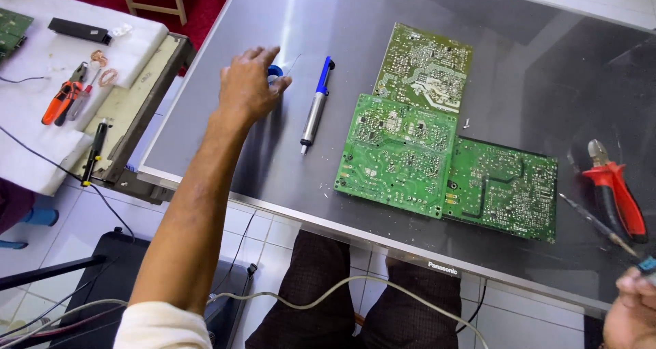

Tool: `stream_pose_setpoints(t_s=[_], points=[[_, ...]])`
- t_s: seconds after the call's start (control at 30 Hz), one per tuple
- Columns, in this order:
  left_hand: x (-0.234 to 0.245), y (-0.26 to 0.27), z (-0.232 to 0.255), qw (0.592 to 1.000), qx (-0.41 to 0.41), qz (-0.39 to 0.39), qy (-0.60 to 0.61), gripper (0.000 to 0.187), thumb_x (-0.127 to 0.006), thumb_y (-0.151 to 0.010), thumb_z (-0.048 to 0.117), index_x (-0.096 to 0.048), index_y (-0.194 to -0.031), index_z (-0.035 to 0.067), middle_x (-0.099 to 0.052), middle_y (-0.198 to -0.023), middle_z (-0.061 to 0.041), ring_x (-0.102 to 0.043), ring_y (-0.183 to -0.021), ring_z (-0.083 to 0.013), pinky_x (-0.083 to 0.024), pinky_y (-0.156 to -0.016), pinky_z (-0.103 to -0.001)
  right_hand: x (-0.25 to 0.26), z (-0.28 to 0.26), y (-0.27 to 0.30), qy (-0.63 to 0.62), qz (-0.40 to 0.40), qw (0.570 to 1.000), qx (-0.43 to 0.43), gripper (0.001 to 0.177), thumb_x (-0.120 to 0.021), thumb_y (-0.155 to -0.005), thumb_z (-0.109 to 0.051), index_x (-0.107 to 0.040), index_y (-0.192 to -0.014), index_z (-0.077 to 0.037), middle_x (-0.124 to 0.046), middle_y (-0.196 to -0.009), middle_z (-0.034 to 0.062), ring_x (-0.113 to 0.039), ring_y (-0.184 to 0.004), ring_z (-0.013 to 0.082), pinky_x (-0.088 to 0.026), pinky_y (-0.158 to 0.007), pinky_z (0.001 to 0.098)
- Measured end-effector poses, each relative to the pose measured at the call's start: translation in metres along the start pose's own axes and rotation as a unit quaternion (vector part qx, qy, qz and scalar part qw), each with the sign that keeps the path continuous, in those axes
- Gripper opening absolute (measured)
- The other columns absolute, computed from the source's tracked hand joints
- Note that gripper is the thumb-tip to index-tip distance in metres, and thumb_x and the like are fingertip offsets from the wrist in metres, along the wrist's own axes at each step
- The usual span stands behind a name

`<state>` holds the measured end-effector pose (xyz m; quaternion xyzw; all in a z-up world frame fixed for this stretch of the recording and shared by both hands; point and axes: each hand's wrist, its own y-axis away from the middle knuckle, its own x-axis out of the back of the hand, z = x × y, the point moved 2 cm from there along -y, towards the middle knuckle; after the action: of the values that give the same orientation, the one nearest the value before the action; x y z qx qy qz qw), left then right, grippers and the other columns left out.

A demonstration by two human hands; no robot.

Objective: The person solders a green circuit board using a soldering iron and solder wire. They hold the board steady with one hand while applying heat and solder with the other, occasionally using pliers to assist.

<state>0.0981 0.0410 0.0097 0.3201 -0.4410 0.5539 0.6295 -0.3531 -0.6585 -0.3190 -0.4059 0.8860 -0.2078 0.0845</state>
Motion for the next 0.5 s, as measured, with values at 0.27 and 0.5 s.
stream_pose_setpoints(t_s=[0.27,0.5], points=[[-0.010,0.008,-0.061,0.958,-0.119,0.253,0.064,0.037,-0.060,-0.102,0.024,-0.061,-0.121,-0.007,-0.061,-0.108,-0.023,-0.060,-0.096,-0.0371,-0.047,-0.085,-0.046,-0.234,-0.236,-0.030,-0.056,0.099,0.983,-0.143,0.058,-0.059,-0.085,-0.063,-0.062,-0.115,-0.013,-0.057,-0.084,-0.0031,-0.060,-0.084,0.0110,-0.054,-0.090,0.0173],[0.012,0.129,0.039,0.871,0.015,-0.035,0.490,0.014,-0.054,-0.080,0.009,-0.068,-0.084,0.012,-0.066,-0.067,-0.001,-0.056,-0.052,-0.0067,-0.041,-0.043,-0.019,-0.274,-0.247,-0.024,-0.042,-0.062,0.996,-0.047,0.082,-0.042,-0.104,-0.079,-0.050,-0.071,-0.004,-0.050,-0.069,0.0092,-0.066,-0.088,0.0286,-0.056,-0.093,0.0324]])
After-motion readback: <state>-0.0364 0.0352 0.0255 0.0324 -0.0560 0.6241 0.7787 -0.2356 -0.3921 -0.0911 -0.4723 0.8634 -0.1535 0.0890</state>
